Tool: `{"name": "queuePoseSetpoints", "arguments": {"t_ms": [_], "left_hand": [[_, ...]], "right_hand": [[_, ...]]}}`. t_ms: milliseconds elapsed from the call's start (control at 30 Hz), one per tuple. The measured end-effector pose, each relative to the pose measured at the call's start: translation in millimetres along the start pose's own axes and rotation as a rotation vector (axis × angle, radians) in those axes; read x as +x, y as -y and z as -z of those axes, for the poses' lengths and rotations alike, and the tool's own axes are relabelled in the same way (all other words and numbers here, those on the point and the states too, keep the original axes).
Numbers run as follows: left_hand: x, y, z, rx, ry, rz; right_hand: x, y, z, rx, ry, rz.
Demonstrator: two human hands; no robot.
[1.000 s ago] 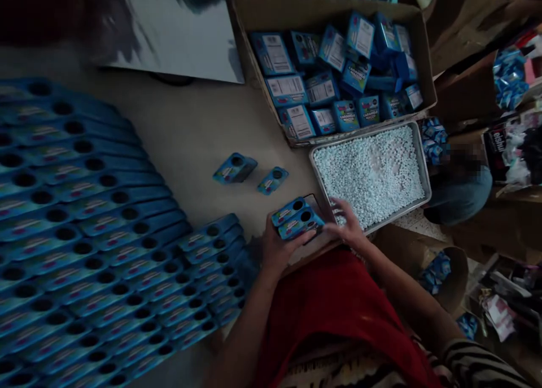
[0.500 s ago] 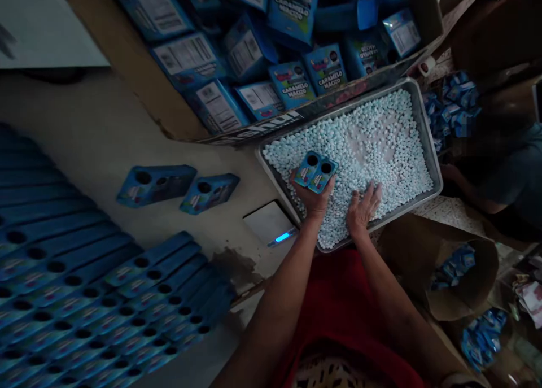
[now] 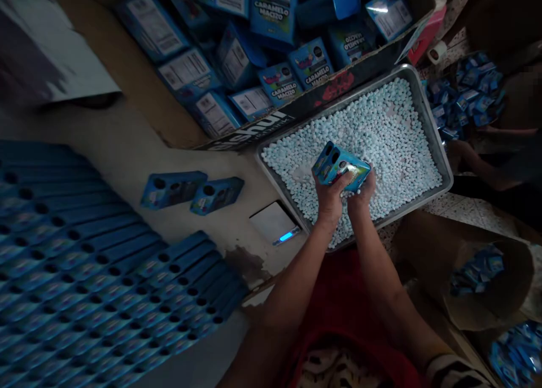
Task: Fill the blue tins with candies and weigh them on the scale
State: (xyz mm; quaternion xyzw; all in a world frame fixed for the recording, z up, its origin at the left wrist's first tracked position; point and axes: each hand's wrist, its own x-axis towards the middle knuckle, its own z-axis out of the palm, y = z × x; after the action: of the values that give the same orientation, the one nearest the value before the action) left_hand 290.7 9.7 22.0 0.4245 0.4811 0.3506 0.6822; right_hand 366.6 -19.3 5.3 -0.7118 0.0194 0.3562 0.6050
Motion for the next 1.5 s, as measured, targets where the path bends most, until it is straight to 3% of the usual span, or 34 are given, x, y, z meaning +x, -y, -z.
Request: {"name": "queuePoseSetpoints", "arguments": {"t_ms": [67,167,267,367,533,767,867,1067,1233,1333,1500], "left_hand": [[2,-22,20.1,0.043,-0.042,-0.045],[5,-44,57.4,0.298,-0.062,-0.189],[8,-49,88.1,0.524,-0.01,-0.321],[8,-44,102.3,0.611,0.074,-0.381],[8,-44,103.0,0.606,0.073,-0.467],[10,-48,94.2,0.664,0.145,-0.475],[11,-47,92.0,0.715,0.145,-0.453],[13,-53,93.4,0.738,0.237,-0.426],[11,-55,95.8,0.696,0.332,-0.352],[9,-49,94.5,0.667,0.295,-0.323],[8,-40,87.5,0.651,0.214,-0.335]], "right_hand": [[7,14,-10,0.302,0.029,-0.135],[6,39,-14,0.618,0.069,-0.297],[-11,64,-7,0.679,0.15,-0.298],[-35,86,-3,0.74,0.254,-0.239],[-62,110,-11,0.651,0.285,-0.097],[-62,112,-20,0.492,0.324,0.085],[-56,112,-19,0.512,0.335,0.078],[-48,123,-27,0.71,0.36,-0.096],[-50,127,-33,0.57,0.446,0.081],[-49,127,-32,0.435,0.484,0.182],[-46,128,-28,0.385,0.447,0.184]]}}
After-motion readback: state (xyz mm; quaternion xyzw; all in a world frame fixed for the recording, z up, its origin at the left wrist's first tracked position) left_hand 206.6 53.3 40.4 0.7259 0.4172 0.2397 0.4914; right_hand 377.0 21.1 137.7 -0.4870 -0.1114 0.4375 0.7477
